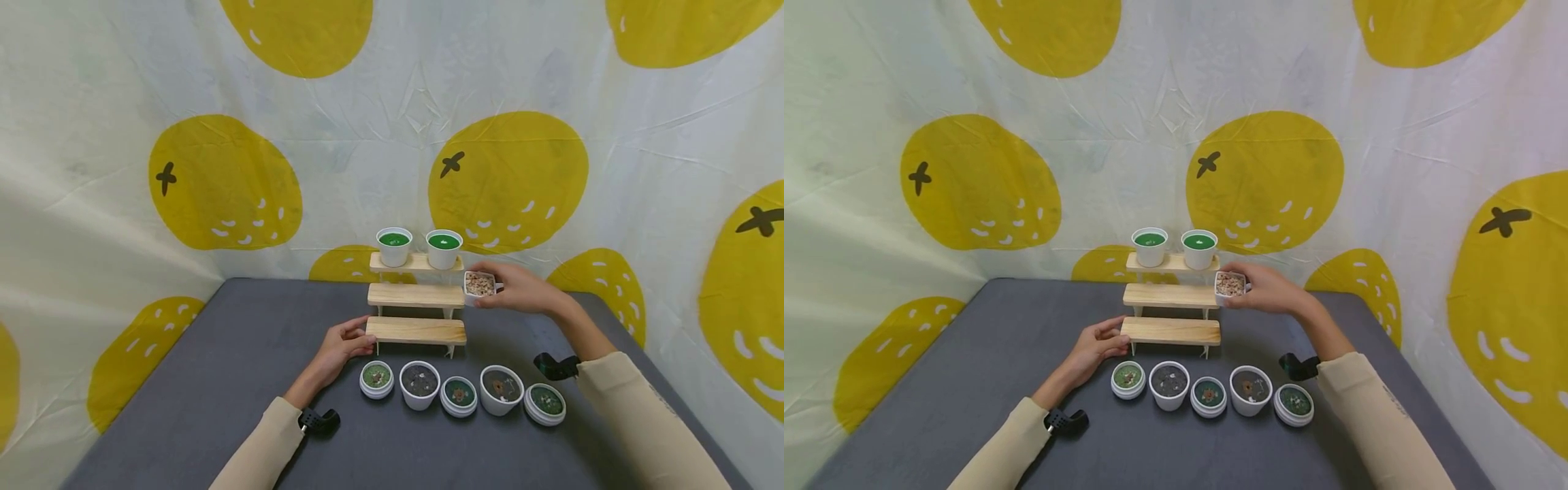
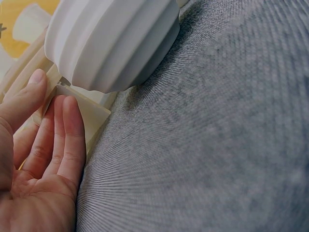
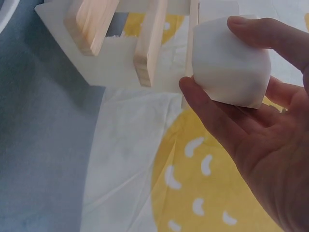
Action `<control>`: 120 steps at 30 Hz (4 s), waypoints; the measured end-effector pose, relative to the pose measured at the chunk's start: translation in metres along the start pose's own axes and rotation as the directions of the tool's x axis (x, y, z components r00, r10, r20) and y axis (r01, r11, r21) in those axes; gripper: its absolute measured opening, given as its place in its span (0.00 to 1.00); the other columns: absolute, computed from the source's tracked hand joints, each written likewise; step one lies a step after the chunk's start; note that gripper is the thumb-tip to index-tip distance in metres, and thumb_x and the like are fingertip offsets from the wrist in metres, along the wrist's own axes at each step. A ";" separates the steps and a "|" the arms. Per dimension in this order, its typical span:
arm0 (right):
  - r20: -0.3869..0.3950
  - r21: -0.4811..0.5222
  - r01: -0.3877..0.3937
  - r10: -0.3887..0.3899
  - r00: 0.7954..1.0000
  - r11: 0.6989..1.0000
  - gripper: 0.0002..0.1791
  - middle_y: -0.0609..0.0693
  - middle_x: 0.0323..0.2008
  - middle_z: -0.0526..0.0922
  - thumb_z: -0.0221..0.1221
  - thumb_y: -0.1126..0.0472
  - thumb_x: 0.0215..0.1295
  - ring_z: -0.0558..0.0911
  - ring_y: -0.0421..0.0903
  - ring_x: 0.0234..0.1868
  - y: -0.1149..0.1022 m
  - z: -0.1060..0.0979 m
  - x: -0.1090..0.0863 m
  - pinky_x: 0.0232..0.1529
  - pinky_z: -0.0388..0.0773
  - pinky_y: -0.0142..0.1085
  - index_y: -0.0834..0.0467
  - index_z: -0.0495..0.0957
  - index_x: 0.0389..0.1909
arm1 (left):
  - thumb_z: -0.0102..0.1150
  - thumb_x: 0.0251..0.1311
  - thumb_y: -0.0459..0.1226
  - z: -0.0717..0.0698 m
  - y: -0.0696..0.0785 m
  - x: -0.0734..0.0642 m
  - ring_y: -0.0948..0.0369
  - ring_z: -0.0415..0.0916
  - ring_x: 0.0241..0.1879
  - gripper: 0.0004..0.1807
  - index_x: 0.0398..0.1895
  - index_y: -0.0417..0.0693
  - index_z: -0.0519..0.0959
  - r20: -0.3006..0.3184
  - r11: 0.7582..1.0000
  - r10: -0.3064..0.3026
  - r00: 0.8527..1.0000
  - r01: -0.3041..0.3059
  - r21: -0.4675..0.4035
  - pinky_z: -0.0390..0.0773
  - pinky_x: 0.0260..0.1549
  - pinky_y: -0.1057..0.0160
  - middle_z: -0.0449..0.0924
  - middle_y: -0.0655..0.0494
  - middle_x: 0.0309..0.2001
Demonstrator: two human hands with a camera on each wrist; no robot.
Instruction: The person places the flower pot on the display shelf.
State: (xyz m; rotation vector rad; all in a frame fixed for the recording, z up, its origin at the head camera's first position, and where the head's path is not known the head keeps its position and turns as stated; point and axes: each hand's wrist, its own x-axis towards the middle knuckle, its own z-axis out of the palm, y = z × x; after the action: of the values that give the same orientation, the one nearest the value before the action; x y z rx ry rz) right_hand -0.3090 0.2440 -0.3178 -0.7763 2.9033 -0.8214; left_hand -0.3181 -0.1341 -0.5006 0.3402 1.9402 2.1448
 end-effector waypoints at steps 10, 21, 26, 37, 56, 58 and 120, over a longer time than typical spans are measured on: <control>-0.015 0.007 0.072 -0.071 0.997 0.997 0.35 0.58 0.60 0.81 0.72 0.54 0.62 0.78 0.50 0.47 -0.015 0.005 0.022 0.45 0.78 0.40 0.57 0.74 0.69 | 0.69 0.65 0.34 0.001 0.001 0.000 0.63 0.86 0.41 0.39 0.77 0.42 0.65 -0.011 1.000 -0.006 1.000 0.007 0.006 0.88 0.44 0.64 0.86 0.55 0.40; 0.008 0.032 0.076 -0.076 0.997 0.997 0.35 0.56 0.58 0.80 0.72 0.55 0.61 0.77 0.51 0.47 -0.027 0.013 0.037 0.44 0.77 0.39 0.56 0.73 0.69 | 0.68 0.66 0.32 0.001 0.002 0.000 0.63 0.86 0.41 0.38 0.78 0.42 0.65 -0.009 1.000 -0.006 1.000 0.006 0.002 0.88 0.44 0.64 0.85 0.55 0.40; 0.006 0.006 0.089 -0.089 0.996 0.996 0.35 0.58 0.59 0.80 0.72 0.55 0.61 0.77 0.51 0.47 -0.030 0.015 0.043 0.45 0.76 0.39 0.58 0.73 0.69 | 0.68 0.66 0.33 0.001 0.002 0.000 0.63 0.86 0.41 0.37 0.77 0.43 0.66 -0.006 1.000 -0.008 1.000 0.008 -0.001 0.88 0.44 0.64 0.85 0.55 0.41; -0.003 0.023 0.073 -0.073 0.997 0.997 0.37 0.63 0.65 0.77 0.71 0.56 0.62 0.80 0.53 0.51 -0.041 0.021 0.056 0.47 0.79 0.42 0.60 0.69 0.70 | 0.69 0.66 0.33 0.001 0.002 0.003 0.63 0.86 0.41 0.38 0.78 0.42 0.65 -0.008 1.000 -0.013 1.000 0.013 -0.001 0.88 0.44 0.64 0.86 0.55 0.40; -0.042 0.038 0.081 -0.080 0.996 0.996 0.35 0.59 0.59 0.81 0.72 0.57 0.61 0.80 0.52 0.49 -0.055 0.041 0.083 0.49 0.80 0.43 0.59 0.70 0.66 | 0.68 0.66 0.32 -0.001 0.003 0.002 0.63 0.86 0.41 0.36 0.76 0.42 0.67 -0.016 1.000 -0.001 1.000 0.001 -0.011 0.88 0.44 0.64 0.85 0.55 0.40; -0.050 0.035 0.089 -0.087 0.995 0.995 0.35 0.60 0.59 0.80 0.73 0.58 0.60 0.80 0.53 0.51 -0.055 0.045 0.085 0.51 0.79 0.44 0.60 0.70 0.66 | 0.68 0.66 0.32 0.000 0.003 0.001 0.63 0.86 0.41 0.36 0.76 0.43 0.67 -0.019 1.000 -0.005 1.000 0.005 -0.012 0.88 0.44 0.64 0.85 0.55 0.40; -0.162 0.195 -0.024 0.057 0.985 0.981 0.33 0.61 0.56 0.84 0.73 0.59 0.62 0.84 0.54 0.53 -0.068 0.106 0.104 0.56 0.82 0.46 0.60 0.67 0.63 | 0.67 0.66 0.32 -0.001 0.003 0.001 0.62 0.86 0.40 0.37 0.77 0.40 0.64 -0.008 0.999 -0.015 1.000 0.015 -0.036 0.89 0.44 0.63 0.86 0.54 0.40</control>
State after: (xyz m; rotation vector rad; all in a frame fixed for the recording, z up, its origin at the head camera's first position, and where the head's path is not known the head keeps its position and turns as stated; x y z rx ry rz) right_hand -0.3523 0.0931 -0.3641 -0.6581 2.9087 -1.1960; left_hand -0.3197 -0.1354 -0.4979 0.3098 1.8999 2.1725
